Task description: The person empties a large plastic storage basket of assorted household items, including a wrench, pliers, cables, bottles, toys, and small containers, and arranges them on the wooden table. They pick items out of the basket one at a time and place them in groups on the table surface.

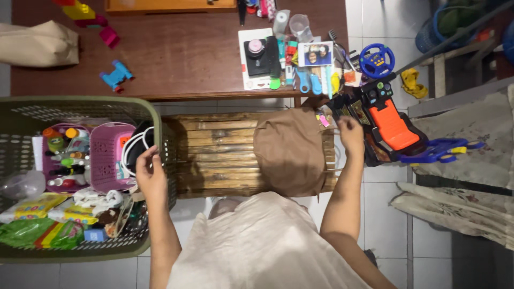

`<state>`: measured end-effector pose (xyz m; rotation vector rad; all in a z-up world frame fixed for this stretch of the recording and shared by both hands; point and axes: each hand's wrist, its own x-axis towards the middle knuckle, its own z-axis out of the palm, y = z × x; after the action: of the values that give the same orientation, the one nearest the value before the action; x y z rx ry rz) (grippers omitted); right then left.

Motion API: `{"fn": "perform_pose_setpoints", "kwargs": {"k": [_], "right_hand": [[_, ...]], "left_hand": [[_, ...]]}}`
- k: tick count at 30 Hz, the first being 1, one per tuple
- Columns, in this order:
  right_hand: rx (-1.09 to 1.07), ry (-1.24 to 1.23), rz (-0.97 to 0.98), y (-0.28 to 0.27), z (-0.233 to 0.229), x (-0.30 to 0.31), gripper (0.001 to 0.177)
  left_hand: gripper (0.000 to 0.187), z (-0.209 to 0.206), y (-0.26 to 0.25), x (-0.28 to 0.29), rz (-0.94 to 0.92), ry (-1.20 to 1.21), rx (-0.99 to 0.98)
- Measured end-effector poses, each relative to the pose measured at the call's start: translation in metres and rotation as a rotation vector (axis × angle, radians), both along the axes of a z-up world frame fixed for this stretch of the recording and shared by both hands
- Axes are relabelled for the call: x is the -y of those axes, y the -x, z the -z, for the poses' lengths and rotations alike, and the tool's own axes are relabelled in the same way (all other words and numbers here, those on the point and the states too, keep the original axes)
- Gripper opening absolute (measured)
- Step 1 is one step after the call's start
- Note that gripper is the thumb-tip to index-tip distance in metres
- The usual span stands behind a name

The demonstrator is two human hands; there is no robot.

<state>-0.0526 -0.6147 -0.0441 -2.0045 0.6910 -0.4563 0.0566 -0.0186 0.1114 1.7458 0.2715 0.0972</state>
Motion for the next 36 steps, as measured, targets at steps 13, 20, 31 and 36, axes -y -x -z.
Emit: {"fn": "perform_pose_setpoints", "kwargs": {"k": [13, 20, 31, 36], "right_hand": [[0.185, 0.117, 0.15, -0.097, -0.092, 0.007, 0.099], [0.082, 0.331, 0.002, -0.131, -0.094, 0.053, 0.046], [-0.332, 0.227, -0.172, -0.211, -0.043, 0.134, 0.026], [-0.394, 0.239, -0.159, -0.223, -0.032, 0.144, 0.031]], "left_hand": [[0.021, 0.013, -0.006, 0.073, 0.212, -0.012, 0.067], [0.022, 0.013, -0.011, 0.101, 0.293, -0.004, 0.066], [0.024, 0.008, -0.015, 0.109, 0.288, -0.043, -0.063], [0.023, 0.005, -0.014, 0.104, 0.273, -0.078, -0.029]]}}
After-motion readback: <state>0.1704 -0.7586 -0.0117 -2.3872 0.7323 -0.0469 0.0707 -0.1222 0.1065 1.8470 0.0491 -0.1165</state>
